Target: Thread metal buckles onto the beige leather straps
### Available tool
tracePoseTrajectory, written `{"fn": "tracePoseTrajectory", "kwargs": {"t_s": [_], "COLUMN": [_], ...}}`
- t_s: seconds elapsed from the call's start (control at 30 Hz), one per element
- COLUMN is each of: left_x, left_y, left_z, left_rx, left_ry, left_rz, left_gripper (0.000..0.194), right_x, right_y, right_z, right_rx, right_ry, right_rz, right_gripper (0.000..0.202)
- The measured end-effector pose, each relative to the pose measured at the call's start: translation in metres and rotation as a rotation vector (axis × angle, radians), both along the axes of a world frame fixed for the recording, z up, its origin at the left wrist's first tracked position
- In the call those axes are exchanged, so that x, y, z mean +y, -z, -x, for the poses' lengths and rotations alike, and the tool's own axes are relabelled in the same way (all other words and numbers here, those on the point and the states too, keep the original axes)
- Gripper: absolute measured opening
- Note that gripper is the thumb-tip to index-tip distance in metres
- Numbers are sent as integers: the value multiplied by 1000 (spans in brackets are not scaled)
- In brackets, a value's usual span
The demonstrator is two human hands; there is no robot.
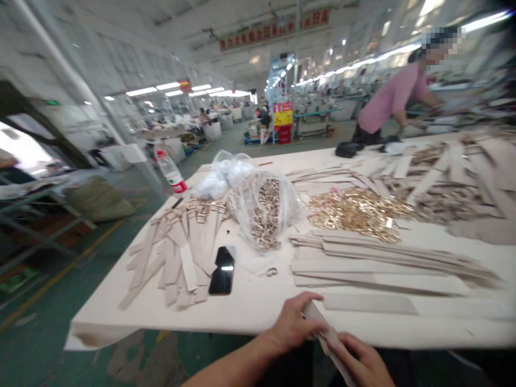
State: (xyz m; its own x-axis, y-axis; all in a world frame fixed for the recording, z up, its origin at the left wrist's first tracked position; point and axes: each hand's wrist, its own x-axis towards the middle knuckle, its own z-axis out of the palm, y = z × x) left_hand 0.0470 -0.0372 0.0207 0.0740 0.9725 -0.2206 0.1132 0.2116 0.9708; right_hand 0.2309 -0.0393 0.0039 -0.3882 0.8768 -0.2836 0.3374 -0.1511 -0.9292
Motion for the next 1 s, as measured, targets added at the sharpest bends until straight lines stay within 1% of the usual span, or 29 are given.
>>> {"fn": "tracePoseTrajectory", "kwargs": {"t_s": [0.07, 0.13, 0.23, 0.3, 0.43, 0.5, 0.63, 0.73, 0.83, 0.9, 0.97, 1.0], "left_x": [3, 10, 18, 16, 10, 10, 13, 16, 15, 13, 8, 5], "left_y": [-4, -4, 0, -1, -6, -7, -5, -2, 1, 4, 6, 6], "left_z": [4, 10, 18, 19, 15, 12, 9, 6, 1, -3, -7, -9], "left_rx": [-173, -220, -198, -158, -113, -123, -194, -183, -172, -170, -133, -99], "left_ry": [-17, -13, 13, 17, 36, 40, 81, 107, 81, 46, 0, -24], "left_rz": [90, 122, 160, 153, 147, 163, 200, 188, 174, 153, 90, 48], "left_gripper": [64, 49, 41, 40, 38, 36, 32, 30, 29, 28, 25, 23], "right_x": [1, 5, 9, 7, 3, 3, 3, 1, -1, -2, -2, -1], "right_y": [-6, -5, 3, 8, 11, 10, 6, 2, 0, 2, 6, 9], "right_z": [2, 5, 7, 9, 12, 13, 15, 14, 11, 10, 12, 14], "right_rx": [-6, 13, 84, 121, 102, 93, 93, 60, 45, 54, 67, 77], "right_ry": [82, 132, 180, 219, 260, 261, 216, 182, 123, 92, 117, 151], "right_rz": [-68, -77, -18, 0, -64, -93, -88, -110, -147, -149, -132, -117], "right_gripper": [47, 43, 39, 38, 35, 35, 36, 36, 34, 34, 36, 38]}}
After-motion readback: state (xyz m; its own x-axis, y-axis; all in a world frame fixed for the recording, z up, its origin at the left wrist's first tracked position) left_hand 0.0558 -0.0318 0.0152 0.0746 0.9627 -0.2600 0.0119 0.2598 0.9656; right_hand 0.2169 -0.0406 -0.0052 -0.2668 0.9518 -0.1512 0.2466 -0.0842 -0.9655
